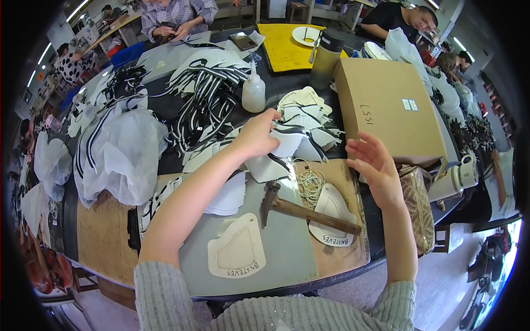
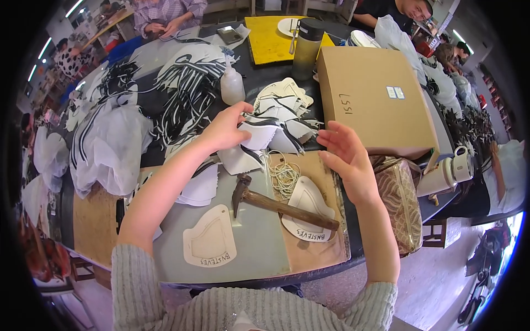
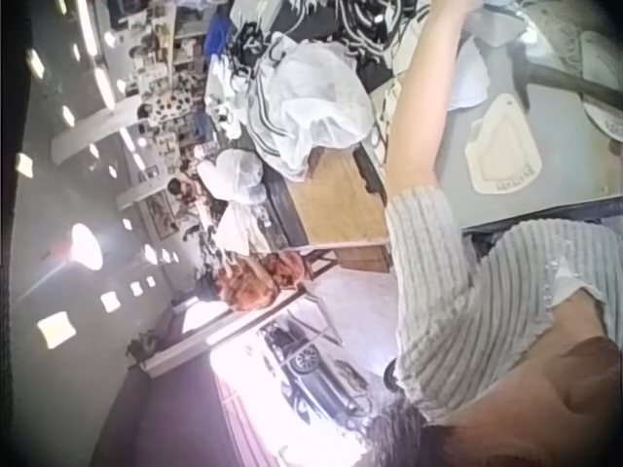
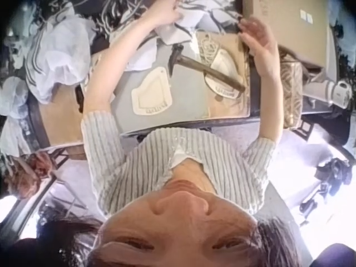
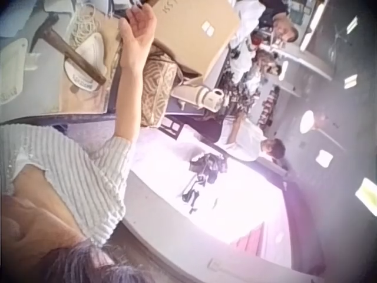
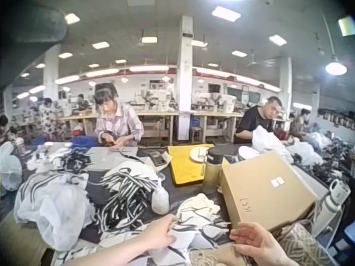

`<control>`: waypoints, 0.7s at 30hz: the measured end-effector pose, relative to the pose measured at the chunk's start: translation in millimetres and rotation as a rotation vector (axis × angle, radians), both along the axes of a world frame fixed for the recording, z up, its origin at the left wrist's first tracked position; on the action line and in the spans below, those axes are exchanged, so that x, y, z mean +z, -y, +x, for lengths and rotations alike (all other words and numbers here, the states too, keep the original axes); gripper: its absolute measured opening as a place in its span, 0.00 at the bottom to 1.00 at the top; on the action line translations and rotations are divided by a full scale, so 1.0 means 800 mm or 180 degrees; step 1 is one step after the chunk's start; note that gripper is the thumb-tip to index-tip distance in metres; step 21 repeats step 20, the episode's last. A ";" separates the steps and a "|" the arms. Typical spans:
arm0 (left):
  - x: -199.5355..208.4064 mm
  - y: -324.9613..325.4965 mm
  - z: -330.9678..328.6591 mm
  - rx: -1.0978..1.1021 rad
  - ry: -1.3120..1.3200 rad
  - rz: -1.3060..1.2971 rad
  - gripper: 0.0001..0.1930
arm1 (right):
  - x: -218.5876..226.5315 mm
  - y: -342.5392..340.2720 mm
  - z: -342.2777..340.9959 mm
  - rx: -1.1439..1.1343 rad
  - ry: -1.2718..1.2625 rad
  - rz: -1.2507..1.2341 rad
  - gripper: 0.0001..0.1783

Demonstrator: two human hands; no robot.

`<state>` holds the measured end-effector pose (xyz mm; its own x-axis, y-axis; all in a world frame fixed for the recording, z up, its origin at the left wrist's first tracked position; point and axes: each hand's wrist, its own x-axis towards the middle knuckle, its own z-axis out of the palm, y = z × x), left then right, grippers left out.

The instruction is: The recorder is using a hammer to flatten and assemble leather shoe upper components on a workbench.

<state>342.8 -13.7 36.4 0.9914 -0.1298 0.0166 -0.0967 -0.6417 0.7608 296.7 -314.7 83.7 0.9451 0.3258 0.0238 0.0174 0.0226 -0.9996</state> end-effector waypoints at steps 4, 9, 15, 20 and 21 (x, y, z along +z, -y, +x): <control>-0.002 0.011 -0.001 -0.0028 0.0096 0.0360 0.33 | 0.003 -0.006 -0.007 0.0037 -0.0038 -0.0001 0.35; -0.005 0.004 -0.015 0.0003 0.0885 0.0961 0.34 | 0.005 -0.030 -0.019 0.0285 0.0006 -0.0011 0.35; 0.079 -0.082 -0.090 0.0307 0.1544 0.0184 0.26 | -0.014 -0.015 -0.057 0.0635 0.0486 -0.0887 0.30; 0.033 -0.109 -0.182 0.0067 0.0824 0.0936 0.22 | -0.047 -0.044 -0.092 0.1025 0.1307 -0.2535 0.31; 0.033 -0.109 -0.182 0.0067 0.0824 0.0936 0.22 | -0.047 -0.044 -0.092 0.1025 0.1307 -0.2535 0.31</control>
